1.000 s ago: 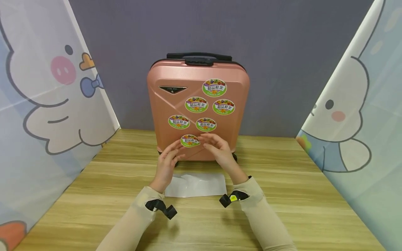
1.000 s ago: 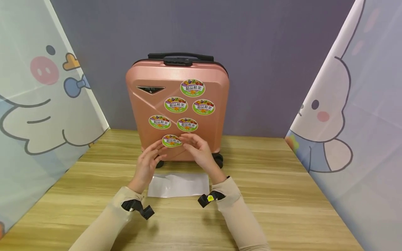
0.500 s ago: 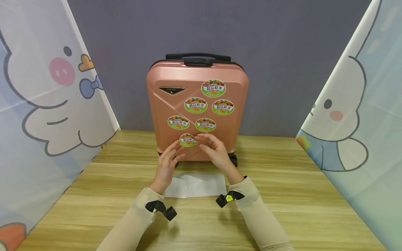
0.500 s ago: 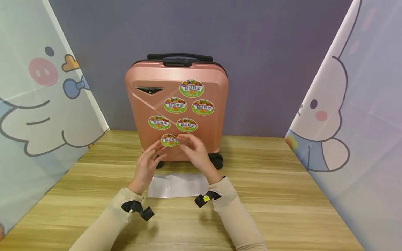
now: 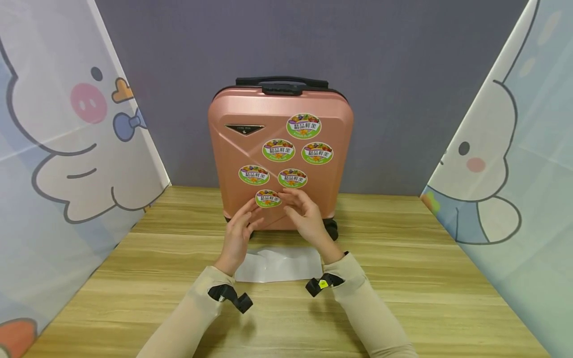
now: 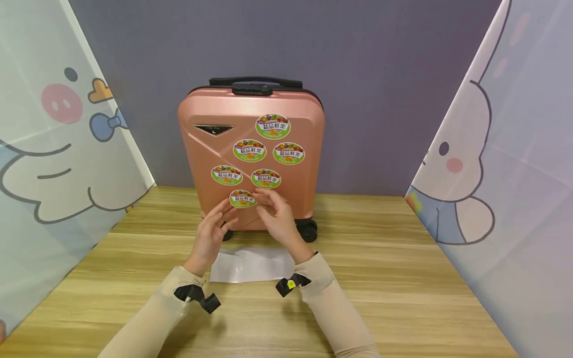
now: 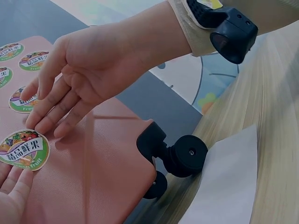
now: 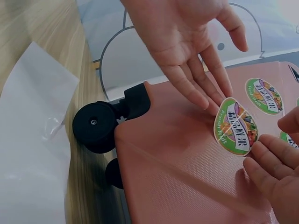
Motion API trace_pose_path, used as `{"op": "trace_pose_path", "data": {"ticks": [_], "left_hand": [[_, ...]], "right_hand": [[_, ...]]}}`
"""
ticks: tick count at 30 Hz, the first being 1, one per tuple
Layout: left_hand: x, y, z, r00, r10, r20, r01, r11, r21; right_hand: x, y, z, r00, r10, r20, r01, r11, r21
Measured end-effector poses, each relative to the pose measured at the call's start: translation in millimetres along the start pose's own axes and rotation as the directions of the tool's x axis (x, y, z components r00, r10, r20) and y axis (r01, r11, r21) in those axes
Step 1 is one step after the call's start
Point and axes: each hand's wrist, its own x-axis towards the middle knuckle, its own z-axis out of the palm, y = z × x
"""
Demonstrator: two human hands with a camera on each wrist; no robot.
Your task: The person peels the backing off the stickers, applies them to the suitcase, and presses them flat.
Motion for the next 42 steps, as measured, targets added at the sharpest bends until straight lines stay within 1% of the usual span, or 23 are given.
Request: {"op": "trace_pose_path", "data": {"ticks": [5, 12, 16, 19, 23, 25, 28, 32, 35, 39, 42], "left_hand": [[-0.4, 0.9, 2.6, 1.000, -0.015, -0.012, 0.015, 1.000, 0.000], [-1.8, 0.8, 5.3, 0.999, -0.015, -0.035, 0.015, 1.000, -0.006], [-1.1, 1.8, 6.5, 0.999, -0.011, -0.039, 0.011, 1.000, -0.008], [-1.0, 3.2, 6.7, 0.999, -0.012, -0.042, 0.011, 1.000, -0.004], [-1.1, 3.7, 5.8, 0.999, -0.013, -0.042, 0.014, 1.000, 0.007], [-0.7, 3.2, 4.8, 0.999, -0.013, -0.038, 0.014, 1.000, 0.016], [-0.2, 2.3, 3.5, 0.999, -0.008, -0.031, 0.009, 1.000, 0.030], [-0.8, 1.5, 2.6, 0.999, 0.007, -0.033, -0.006, 0.999, 0.038], [-1.6, 0.6, 1.8, 0.998, 0.032, -0.050, -0.030, 0.999, 0.041], [-1.8, -0.2, -1.0, 0.994, 0.064, -0.093, -0.058, 0.996, 0.068], [-1.1, 0.3, -2.4, 0.994, 0.057, -0.097, -0.048, 0.995, 0.087]], "right_hand": [[-3, 1, 1, 0.999, -0.033, -0.023, 0.033, 0.999, -0.014], [-4, 5, -3, 0.989, -0.139, -0.054, 0.139, 0.990, -0.011], [-3, 6, -4, 0.981, -0.174, -0.081, 0.175, 0.985, 0.009], [-1, 7, -1, 0.986, -0.156, -0.064, 0.160, 0.986, 0.048], [0, 11, 6, 0.995, -0.099, 0.008, 0.098, 0.992, 0.084], [1, 14, 10, 0.997, -0.073, 0.028, 0.070, 0.993, 0.095], [0, 18, 14, 0.999, -0.045, 0.027, 0.042, 0.993, 0.107], [-2, 20, 17, 0.999, -0.034, 0.025, 0.031, 0.994, 0.102], [-3, 20, 17, 0.999, -0.033, 0.027, 0.030, 0.994, 0.103], [-5, 20, 15, 0.999, -0.036, 0.018, 0.034, 0.994, 0.102], [-6, 22, 15, 0.999, -0.042, 0.009, 0.041, 0.995, 0.094]]}}
